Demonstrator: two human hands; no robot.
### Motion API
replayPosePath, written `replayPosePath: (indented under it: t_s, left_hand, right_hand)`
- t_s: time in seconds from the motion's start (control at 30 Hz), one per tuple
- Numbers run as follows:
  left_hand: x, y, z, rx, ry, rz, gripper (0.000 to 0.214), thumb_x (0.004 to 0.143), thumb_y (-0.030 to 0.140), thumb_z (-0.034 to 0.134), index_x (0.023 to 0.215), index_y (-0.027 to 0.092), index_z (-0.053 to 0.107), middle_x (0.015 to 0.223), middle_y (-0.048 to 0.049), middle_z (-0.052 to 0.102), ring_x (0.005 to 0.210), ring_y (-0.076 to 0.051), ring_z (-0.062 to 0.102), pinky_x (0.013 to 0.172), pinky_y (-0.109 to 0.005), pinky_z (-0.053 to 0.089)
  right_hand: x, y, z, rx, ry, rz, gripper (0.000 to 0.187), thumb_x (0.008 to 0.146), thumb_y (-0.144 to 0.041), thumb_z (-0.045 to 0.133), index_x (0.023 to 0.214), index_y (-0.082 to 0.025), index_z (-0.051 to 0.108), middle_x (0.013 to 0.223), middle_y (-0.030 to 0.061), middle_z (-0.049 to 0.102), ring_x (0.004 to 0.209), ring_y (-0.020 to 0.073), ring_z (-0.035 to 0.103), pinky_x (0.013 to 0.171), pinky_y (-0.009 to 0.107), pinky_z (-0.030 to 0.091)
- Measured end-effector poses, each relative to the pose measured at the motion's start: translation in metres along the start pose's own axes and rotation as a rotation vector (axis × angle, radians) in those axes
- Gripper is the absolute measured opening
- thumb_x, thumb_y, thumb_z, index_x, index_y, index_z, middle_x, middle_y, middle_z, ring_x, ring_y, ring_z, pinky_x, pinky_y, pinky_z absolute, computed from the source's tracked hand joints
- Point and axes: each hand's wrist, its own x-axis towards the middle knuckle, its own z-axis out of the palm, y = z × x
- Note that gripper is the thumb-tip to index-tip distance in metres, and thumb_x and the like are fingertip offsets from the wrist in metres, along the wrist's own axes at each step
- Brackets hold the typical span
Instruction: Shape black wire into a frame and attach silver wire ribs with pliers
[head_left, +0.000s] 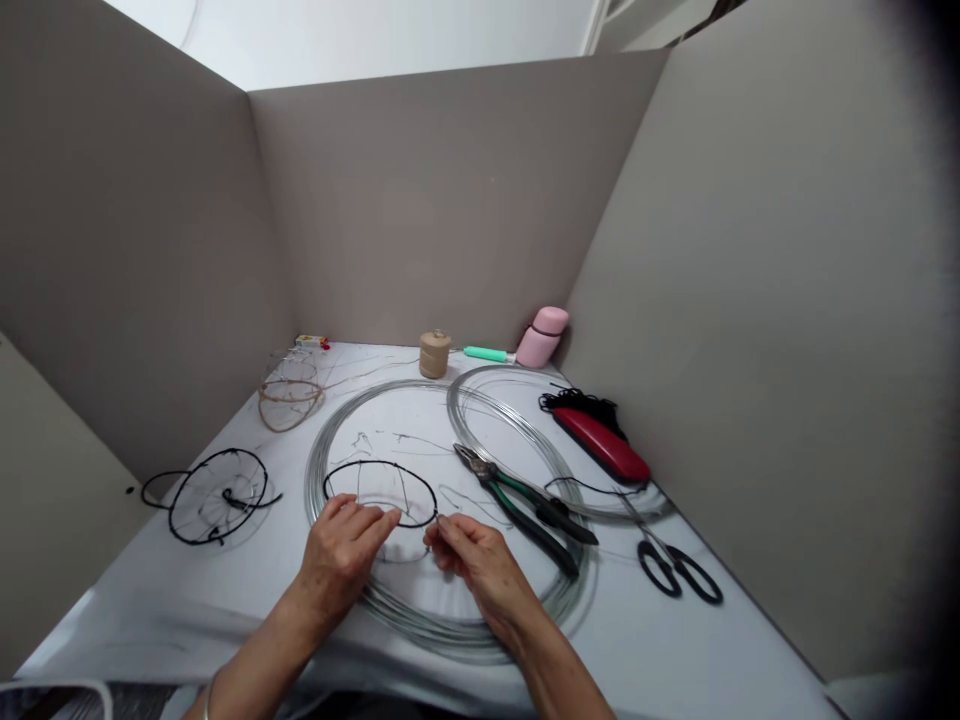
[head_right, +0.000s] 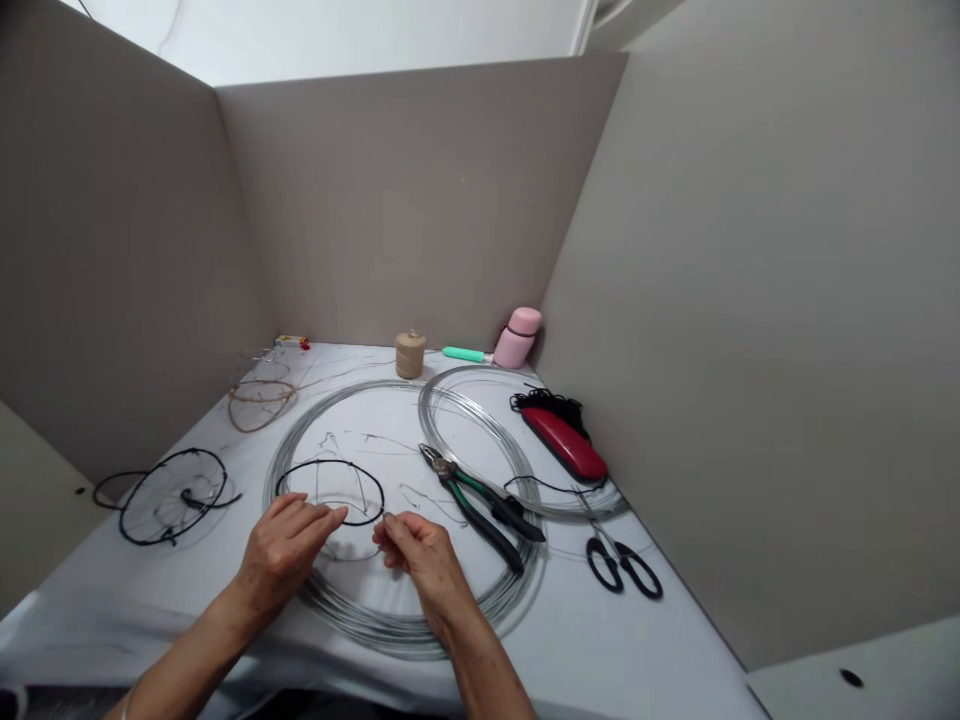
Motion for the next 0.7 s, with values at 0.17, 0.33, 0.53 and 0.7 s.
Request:
replayPosePath:
  t_s: [0.17,0.33,0.53,0.7]
  left_hand:
    - [0.001,-0.002,0.0,-0.021,0.012,0.027,0.021,0.089,0.009,0.041,0.096,0.015,0.06,0.072,-0.0024,0.067,0.062,-0.012,0.056,0.066,-0.028,0.04]
    - [0.0,-0.005,0.001,-0.021,-0.024,0.032,0.02,0.09,0.01,0.041,0.097,0.014,0.059,0.072,-0.002,0.067,0.063,-0.012,0.055,0.06,-0.027,0.036]
    - [0.0,-0.008,-0.002,-0.005,-0.089,0.061,0.022,0.091,0.01,0.039,0.099,0.013,0.059,0.073,-0.0027,0.066,0.06,-0.013,0.052,0.058,-0.028,0.034]
    - [0.0,-0.011,-0.003,0.011,-0.109,0.115,0.023,0.091,0.01,0.037,0.099,0.011,0.059,0.07,-0.0038,0.064,0.059,-0.013,0.05,0.058,-0.029,0.033]
  right_hand:
    - [0.004,-0.002,-0.001,0.019,-0.052,0.037,0.037,0.066,-0.049,0.068,0.06,-0.013,0.064,0.054,-0.0004,0.058,0.049,0.0073,0.047,0.049,0.021,0.034]
    - [0.004,-0.003,0.002,0.061,-0.035,0.086,0.038,0.06,-0.051,0.072,0.055,-0.014,0.062,0.054,-0.0006,0.059,0.046,0.0064,0.046,0.046,0.021,0.033]
    - [0.007,-0.002,0.001,0.062,-0.011,0.099,0.039,0.059,-0.05,0.072,0.055,-0.013,0.062,0.053,-0.0007,0.059,0.045,0.0059,0.048,0.047,0.021,0.033]
    - [0.007,-0.002,0.001,0.051,-0.008,0.103,0.04,0.059,-0.05,0.072,0.054,-0.012,0.061,0.052,-0.0006,0.06,0.043,0.0058,0.049,0.047,0.02,0.033]
